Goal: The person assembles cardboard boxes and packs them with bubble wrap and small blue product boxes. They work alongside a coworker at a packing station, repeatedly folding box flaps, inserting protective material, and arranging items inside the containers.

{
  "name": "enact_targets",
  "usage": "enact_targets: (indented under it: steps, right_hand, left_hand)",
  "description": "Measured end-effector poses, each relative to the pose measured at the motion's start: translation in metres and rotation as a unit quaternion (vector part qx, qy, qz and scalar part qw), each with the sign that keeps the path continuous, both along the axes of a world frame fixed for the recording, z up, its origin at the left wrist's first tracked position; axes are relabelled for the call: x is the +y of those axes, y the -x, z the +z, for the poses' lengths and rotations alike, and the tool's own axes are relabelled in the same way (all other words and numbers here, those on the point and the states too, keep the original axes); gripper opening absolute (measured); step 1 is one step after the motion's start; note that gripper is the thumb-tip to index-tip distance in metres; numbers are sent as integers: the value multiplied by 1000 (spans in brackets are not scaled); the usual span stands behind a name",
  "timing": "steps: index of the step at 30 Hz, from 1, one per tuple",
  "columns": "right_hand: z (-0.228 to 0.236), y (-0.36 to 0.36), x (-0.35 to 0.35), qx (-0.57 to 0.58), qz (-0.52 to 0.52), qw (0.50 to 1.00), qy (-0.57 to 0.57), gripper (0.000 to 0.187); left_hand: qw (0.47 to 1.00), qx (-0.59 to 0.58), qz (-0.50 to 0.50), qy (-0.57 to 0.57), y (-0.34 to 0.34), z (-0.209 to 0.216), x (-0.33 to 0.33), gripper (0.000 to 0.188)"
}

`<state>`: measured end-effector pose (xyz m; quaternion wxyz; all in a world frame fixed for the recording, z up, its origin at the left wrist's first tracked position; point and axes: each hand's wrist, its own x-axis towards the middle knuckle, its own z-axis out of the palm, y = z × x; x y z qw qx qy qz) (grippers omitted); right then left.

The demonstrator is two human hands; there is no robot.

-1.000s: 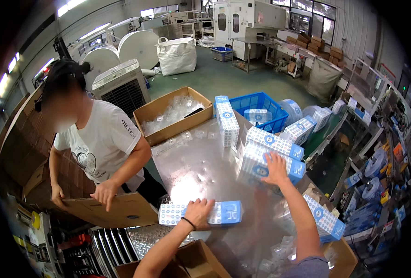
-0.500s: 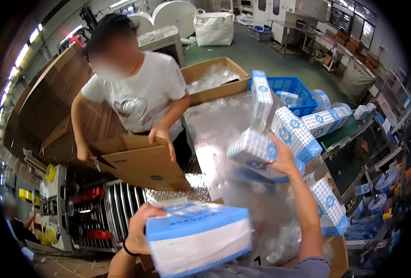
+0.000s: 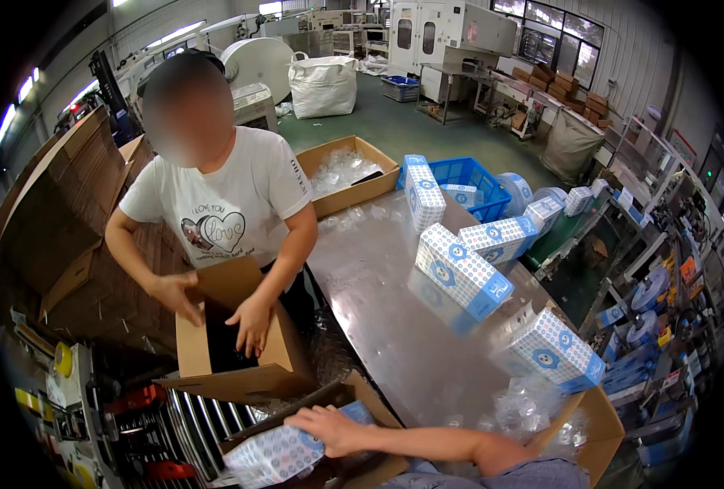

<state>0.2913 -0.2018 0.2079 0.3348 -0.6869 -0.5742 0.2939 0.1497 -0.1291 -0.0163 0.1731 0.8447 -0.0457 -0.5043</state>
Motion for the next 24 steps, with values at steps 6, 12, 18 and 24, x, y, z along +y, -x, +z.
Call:
enact_targets:
  steps: [6, 12, 18, 24]
  right_hand:
    - [-232, 45, 13, -150, 10, 926, 346, 47]
    - [-89, -57, 8, 91, 30, 987, 129, 26]
    - [5, -322, -194, -493, -522, 696, 34, 96]
    - [-84, -373, -231, -318, -269, 896, 156, 114]
  left_hand:
    - [998, 6, -51, 32, -2, 7, 2, 58]
    - [999, -22, 23, 34, -14, -6, 5, 67]
    - [912, -183, 143, 339, -104, 168, -8, 48]
    - [788, -593, -18, 165, -257, 232, -61, 75]
